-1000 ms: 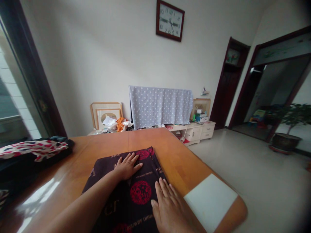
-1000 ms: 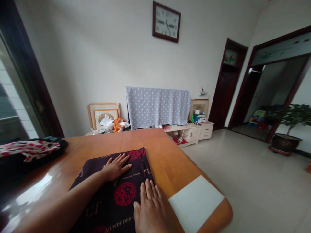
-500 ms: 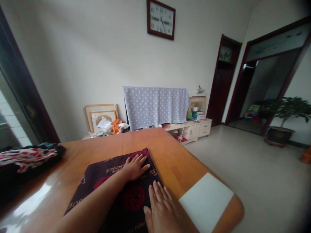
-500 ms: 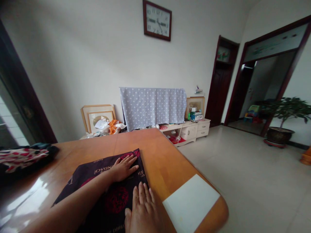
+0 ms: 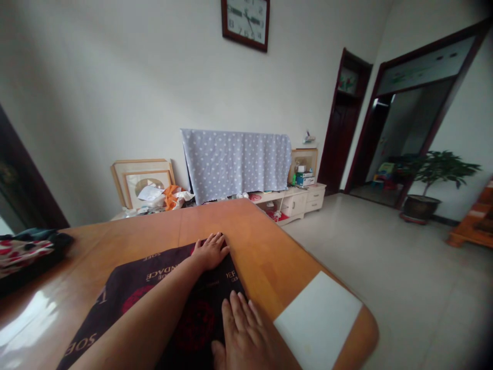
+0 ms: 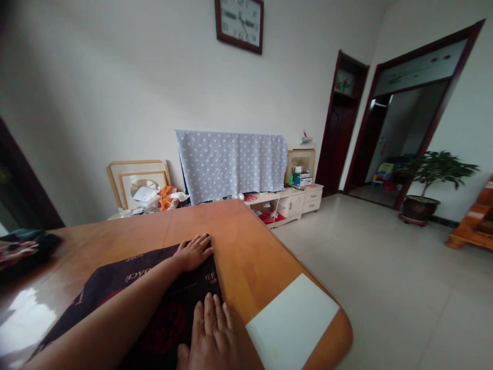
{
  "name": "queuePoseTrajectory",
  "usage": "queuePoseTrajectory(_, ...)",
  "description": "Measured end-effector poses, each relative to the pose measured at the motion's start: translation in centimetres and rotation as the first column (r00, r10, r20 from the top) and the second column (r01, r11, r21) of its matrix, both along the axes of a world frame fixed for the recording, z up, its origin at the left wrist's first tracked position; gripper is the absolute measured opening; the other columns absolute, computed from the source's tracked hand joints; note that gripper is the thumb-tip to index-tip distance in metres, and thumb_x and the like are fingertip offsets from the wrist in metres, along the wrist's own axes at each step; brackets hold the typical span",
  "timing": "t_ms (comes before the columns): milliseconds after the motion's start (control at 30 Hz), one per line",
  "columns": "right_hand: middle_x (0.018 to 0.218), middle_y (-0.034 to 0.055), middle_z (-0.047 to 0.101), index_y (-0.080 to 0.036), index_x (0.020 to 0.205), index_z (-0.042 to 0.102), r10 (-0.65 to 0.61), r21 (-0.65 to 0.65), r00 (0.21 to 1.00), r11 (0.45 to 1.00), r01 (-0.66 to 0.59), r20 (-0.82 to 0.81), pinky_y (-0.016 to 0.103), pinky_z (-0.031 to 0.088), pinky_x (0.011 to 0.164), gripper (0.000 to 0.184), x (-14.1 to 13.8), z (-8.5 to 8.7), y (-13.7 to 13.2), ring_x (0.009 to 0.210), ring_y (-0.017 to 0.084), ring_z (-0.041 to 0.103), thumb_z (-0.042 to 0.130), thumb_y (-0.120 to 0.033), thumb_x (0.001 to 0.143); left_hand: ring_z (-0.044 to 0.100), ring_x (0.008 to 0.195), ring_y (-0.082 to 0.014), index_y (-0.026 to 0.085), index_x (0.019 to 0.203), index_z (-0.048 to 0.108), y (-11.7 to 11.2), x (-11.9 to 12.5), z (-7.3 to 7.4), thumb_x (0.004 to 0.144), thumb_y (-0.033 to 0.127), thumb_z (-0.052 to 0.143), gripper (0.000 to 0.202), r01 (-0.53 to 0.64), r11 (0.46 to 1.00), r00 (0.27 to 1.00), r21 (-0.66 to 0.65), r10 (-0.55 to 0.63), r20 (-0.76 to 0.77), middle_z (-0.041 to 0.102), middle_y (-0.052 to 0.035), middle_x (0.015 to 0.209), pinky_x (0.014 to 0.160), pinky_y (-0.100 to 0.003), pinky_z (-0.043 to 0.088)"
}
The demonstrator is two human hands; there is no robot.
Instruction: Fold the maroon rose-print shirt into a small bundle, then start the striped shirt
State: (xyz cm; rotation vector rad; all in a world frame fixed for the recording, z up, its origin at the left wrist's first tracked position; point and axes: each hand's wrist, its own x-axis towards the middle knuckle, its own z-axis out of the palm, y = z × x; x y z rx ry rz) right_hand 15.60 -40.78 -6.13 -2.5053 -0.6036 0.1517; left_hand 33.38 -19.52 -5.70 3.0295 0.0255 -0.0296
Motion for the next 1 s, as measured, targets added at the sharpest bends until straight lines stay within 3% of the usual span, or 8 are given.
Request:
queuePoseTrajectory(267, 0.164, 0.0078, 0.017, -0.016, 0.158, 0.031, 0.105, -0.005, 0.994, 0.995, -0.104, 0.013, 0.051, 0.02, 0.127, 0.071, -0.2, 0.6, -1.1, 0.153, 0.03, 0.02, 0.047, -0.051, 0.099, 0.012, 0.157, -0.0309, 0.029, 0.157, 0.035, -0.2, -0.2, -0.3, 0.094, 0.073, 0.022, 0.077, -0.043, 0.999, 0.998, -0.018, 0.044, 0.055, 0.023, -0.0065, 0.169, 0.121, -0.063, 0.014)
queuePoseTrajectory(400, 0.165, 0.0097, 0.017, -0.014, 0.159, 0.029, 0.132, 0.005, 0.988, 0.991, -0.133, 0.077, 0.05, 0.019, 0.126, 0.07, -0.4, 0.5, -1.6, 0.154, 0.029, 0.018, 0.039, -0.052, 0.101, 0.008, 0.157, -0.03, 0.026, 0.157, 0.034, -0.1, -2.6, 0.5, 0.096, 0.072, 0.018, 0.079, -0.064, 0.996, 0.991, -0.06, 0.071, 0.112, 0.023, -0.0079, 0.168, 0.121, -0.063, 0.013)
queuePoseTrajectory(600, 0.165, 0.0107, 0.021, -0.014, 0.159, 0.029, 0.186, -0.054, 0.975, 0.982, -0.18, 0.123, 0.047, 0.017, 0.126, 0.068, -0.6, 0.7, -2.0, 0.154, 0.028, 0.022, 0.032, -0.051, 0.102, 0.01, 0.157, -0.0288, 0.03, 0.157, 0.036, 3.5, -11.1, 1.5, 0.097, 0.07, 0.019, 0.074, -0.097, 0.988, 0.99, -0.122, 0.109, 0.094, 0.025, -0.0053, 0.168, 0.122, -0.06, 0.017)
queuePoseTrajectory(733, 0.166, 0.0123, 0.021, -0.011, 0.159, 0.029, 0.197, -0.137, 0.969, 0.975, -0.176, 0.152, 0.045, 0.014, 0.126, 0.069, -0.6, 0.9, -1.8, 0.154, 0.028, 0.021, 0.029, -0.05, 0.102, 0.016, 0.156, -0.0319, 0.025, 0.156, 0.039, 8.1, -18.1, 1.7, 0.098, 0.065, 0.02, 0.073, -0.227, 0.958, 0.966, -0.174, 0.244, 0.083, 0.03, -0.0091, 0.166, 0.121, -0.059, 0.022)
queuePoseTrajectory(867, 0.166, 0.0135, 0.02, -0.009, 0.16, 0.027, 0.225, -0.233, 0.962, 0.954, -0.187, 0.152, 0.044, 0.013, 0.126, 0.072, -0.6, 0.8, -1.8, 0.154, 0.028, 0.021, 0.026, -0.051, 0.102, 0.024, 0.153, -0.0318, 0.017, 0.152, 0.044, 12.1, -25.0, 1.4, 0.098, 0.061, 0.023, 0.073, -0.346, 0.91, 0.917, -0.231, 0.379, 0.12, 0.039, -0.0132, 0.161, 0.122, -0.05, 0.027)
queuePoseTrajectory(1000, 0.167, 0.0128, 0.018, -0.009, 0.161, 0.022, 0.243, -0.304, 0.958, 0.934, -0.188, 0.155, 0.043, 0.012, 0.125, 0.073, -0.3, 0.1, -1.9, 0.155, 0.027, 0.018, 0.026, -0.051, 0.101, 0.032, 0.151, -0.0307, 0.017, 0.149, 0.048, 13.0, -31.3, 1.6, 0.099, 0.059, 0.022, 0.07, -0.429, 0.871, 0.869, -0.241, 0.47, 0.153, 0.043, -0.0128, 0.159, 0.122, -0.046, 0.029)
